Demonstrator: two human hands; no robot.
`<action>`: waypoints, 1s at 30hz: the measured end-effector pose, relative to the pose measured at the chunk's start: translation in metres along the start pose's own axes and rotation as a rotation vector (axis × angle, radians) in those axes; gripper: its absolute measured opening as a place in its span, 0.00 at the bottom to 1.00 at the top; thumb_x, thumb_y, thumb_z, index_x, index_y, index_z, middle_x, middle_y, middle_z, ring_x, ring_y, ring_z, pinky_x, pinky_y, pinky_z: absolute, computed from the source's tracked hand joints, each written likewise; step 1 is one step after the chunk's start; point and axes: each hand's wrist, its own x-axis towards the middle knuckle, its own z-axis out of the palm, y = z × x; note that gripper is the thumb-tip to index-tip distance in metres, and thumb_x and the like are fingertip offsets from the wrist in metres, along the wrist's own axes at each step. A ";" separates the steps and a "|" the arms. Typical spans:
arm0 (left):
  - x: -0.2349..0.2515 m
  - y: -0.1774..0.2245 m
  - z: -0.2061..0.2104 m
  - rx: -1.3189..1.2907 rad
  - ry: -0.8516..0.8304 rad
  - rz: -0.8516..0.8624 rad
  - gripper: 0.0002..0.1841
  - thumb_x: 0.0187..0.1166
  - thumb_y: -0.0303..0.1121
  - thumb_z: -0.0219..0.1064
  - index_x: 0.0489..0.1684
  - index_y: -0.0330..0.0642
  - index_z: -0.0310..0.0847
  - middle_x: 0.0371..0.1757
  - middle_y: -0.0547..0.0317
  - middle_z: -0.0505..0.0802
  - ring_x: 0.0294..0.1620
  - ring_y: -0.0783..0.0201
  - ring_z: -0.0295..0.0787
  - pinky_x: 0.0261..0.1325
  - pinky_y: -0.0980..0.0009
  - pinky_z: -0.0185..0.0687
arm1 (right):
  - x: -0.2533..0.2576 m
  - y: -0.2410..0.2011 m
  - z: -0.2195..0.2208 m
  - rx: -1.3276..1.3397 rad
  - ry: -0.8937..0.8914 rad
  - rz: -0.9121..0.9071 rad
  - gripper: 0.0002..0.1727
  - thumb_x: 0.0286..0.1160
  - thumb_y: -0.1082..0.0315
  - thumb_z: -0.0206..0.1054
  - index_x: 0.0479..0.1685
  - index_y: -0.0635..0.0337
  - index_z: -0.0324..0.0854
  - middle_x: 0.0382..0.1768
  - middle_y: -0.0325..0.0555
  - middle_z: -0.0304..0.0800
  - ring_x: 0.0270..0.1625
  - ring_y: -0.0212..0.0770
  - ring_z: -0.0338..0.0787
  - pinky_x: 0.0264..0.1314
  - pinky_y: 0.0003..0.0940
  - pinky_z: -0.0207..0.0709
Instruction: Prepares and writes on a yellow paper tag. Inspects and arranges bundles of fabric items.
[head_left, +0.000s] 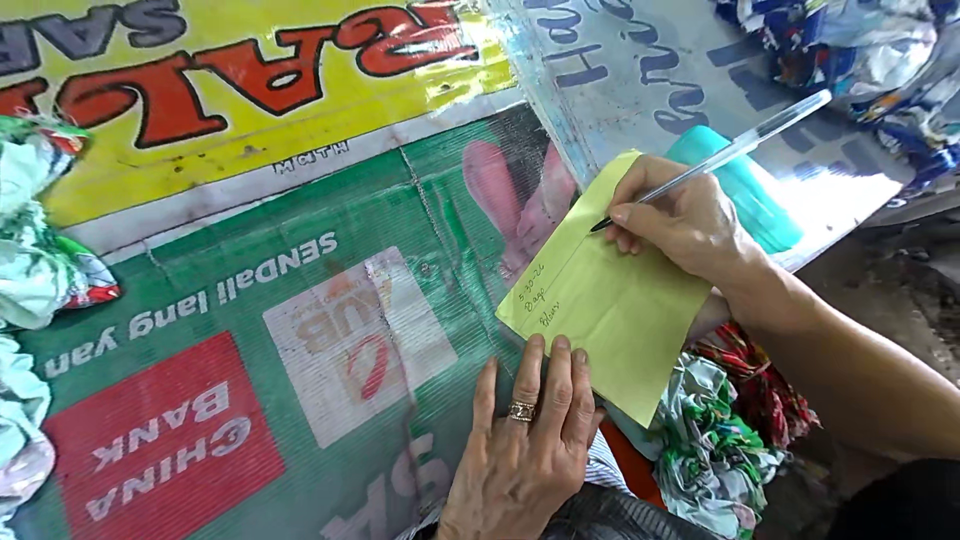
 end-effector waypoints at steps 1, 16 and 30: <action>0.000 0.000 0.000 -0.003 -0.002 0.003 0.30 0.87 0.58 0.54 0.75 0.46 0.80 0.74 0.54 0.88 0.77 0.51 0.81 0.72 0.46 0.69 | -0.001 -0.001 0.001 0.004 -0.010 -0.014 0.02 0.79 0.73 0.61 0.42 0.57 0.78 0.29 0.32 0.89 0.26 0.25 0.88 0.28 0.19 0.85; -0.002 0.000 -0.005 -0.070 -0.029 -0.018 0.29 0.87 0.56 0.55 0.76 0.47 0.79 0.76 0.55 0.87 0.80 0.52 0.77 0.76 0.47 0.63 | -0.010 0.008 0.010 -0.123 -0.057 -0.196 0.02 0.69 0.74 0.65 0.31 0.61 0.80 0.26 0.34 0.85 0.23 0.17 0.78 0.20 0.11 0.69; -0.001 -0.002 -0.006 -0.087 -0.026 -0.018 0.29 0.87 0.57 0.55 0.75 0.47 0.81 0.75 0.55 0.88 0.78 0.52 0.79 0.75 0.48 0.64 | -0.011 0.006 0.012 -0.131 -0.109 -0.209 0.02 0.68 0.74 0.66 0.31 0.62 0.80 0.25 0.34 0.84 0.23 0.17 0.77 0.20 0.10 0.69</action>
